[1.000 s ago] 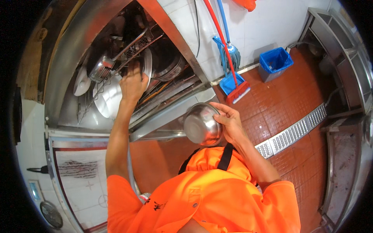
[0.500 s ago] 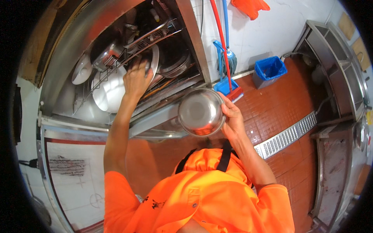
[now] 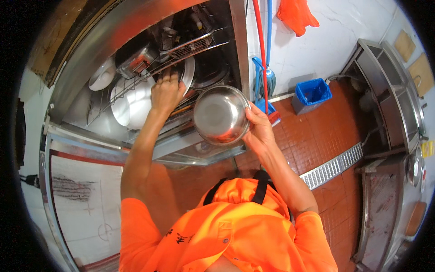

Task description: The person retrieves a metal bowl and several white ceramic bowls from a storage cabinet. They place the bowls into a sink, apply dish soap to a sponge, and scrub each bowl individually. The cleaned bowls are then placed into a large metal basin on the counter.

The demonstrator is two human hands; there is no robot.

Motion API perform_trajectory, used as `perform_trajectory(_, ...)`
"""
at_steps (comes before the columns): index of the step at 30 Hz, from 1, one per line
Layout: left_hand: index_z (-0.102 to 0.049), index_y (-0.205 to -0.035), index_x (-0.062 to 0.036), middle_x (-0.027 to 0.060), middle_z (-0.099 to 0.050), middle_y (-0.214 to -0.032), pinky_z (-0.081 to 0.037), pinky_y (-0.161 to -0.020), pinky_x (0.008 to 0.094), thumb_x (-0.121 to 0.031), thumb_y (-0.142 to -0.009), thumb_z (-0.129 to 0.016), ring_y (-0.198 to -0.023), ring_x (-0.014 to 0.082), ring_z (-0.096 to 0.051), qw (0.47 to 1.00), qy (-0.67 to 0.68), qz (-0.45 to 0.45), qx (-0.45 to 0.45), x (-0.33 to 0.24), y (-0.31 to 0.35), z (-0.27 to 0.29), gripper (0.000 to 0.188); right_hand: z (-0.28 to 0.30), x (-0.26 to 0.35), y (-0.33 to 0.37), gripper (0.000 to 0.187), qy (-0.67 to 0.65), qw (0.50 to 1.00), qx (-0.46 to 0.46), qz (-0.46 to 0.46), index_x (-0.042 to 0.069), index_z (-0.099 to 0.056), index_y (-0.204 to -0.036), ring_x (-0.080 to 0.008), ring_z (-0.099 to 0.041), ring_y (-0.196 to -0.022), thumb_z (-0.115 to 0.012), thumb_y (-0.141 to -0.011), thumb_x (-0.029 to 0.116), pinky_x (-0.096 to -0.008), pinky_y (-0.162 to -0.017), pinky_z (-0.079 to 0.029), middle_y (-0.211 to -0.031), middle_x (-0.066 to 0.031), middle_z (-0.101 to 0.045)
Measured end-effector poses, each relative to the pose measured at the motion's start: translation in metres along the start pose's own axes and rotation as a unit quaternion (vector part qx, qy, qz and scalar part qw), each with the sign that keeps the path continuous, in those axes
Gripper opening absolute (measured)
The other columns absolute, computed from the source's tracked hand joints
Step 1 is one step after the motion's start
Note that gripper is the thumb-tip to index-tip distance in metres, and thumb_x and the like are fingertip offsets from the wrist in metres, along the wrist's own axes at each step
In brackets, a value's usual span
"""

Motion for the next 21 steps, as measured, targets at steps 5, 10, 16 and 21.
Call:
perform_trajectory(5,-0.063,-0.087,-0.0021,0.0146,-0.065,-0.091,-0.053,-0.065,0.0429,-0.017,-0.075,-0.055,-0.071,0.0312,-0.065,0.998,-0.043,-0.041,0.009,-0.005,-0.012,-0.001,0.021,0.012,-0.014,-0.01,0.036,-0.02,0.999,-0.011,-0.026,-0.002,-0.049,-0.122,-0.0244,-0.058,-0.107,-0.054,-0.088,0.005,-0.0442,-0.094,-0.047,-0.116,-0.0121,-0.059)
perform_trajectory(10,-0.063,-0.083,-0.0052,0.013,-0.067,-0.087,-0.049,-0.069,0.0441,-0.021,-0.076,-0.056,-0.077,0.0305,-0.064,0.995,-0.067,-0.006,0.067,-0.008,-0.023,-0.011,0.019,0.022,-0.019,-0.009,0.034,-0.033,0.999,-0.009,-0.033,-0.002,-0.049,-0.122,-0.0248,-0.058,-0.107,-0.052,-0.089,0.005,-0.0429,-0.093,-0.048,-0.117,-0.0132,-0.058)
perform_trajectory(16,-0.064,-0.083,-0.0081,0.013,-0.066,-0.086,-0.048,-0.074,0.0447,-0.024,-0.078,-0.055,-0.08,0.0302,-0.064,0.986,-0.106,0.003,0.125,-0.006,-0.031,-0.033,0.019,0.032,-0.018,-0.004,0.034,-0.04,0.998,-0.03,-0.03,-0.003,-0.047,-0.124,-0.0253,-0.057,-0.108,-0.048,-0.091,0.004,-0.0427,-0.094,-0.047,-0.119,-0.0145,-0.057)
perform_trajectory(21,-0.065,-0.083,-0.0111,0.0128,-0.066,-0.084,-0.046,-0.079,0.0469,-0.023,-0.077,-0.056,-0.08,0.0315,-0.063,0.983,-0.128,0.014,0.131,0.0,-0.03,-0.04,0.016,0.04,-0.013,-0.005,0.035,-0.057,0.998,-0.006,-0.023,-0.003,-0.046,-0.126,-0.0257,-0.057,-0.109,-0.046,-0.091,0.005,-0.0428,-0.094,-0.048,-0.12,-0.015,-0.056)
Point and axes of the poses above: each hand's wrist, its own y-axis away from the middle knuckle, its own z-axis out of the back of the hand, x = y × z, the point moved 5 cm from there along -y, towards the middle knuckle
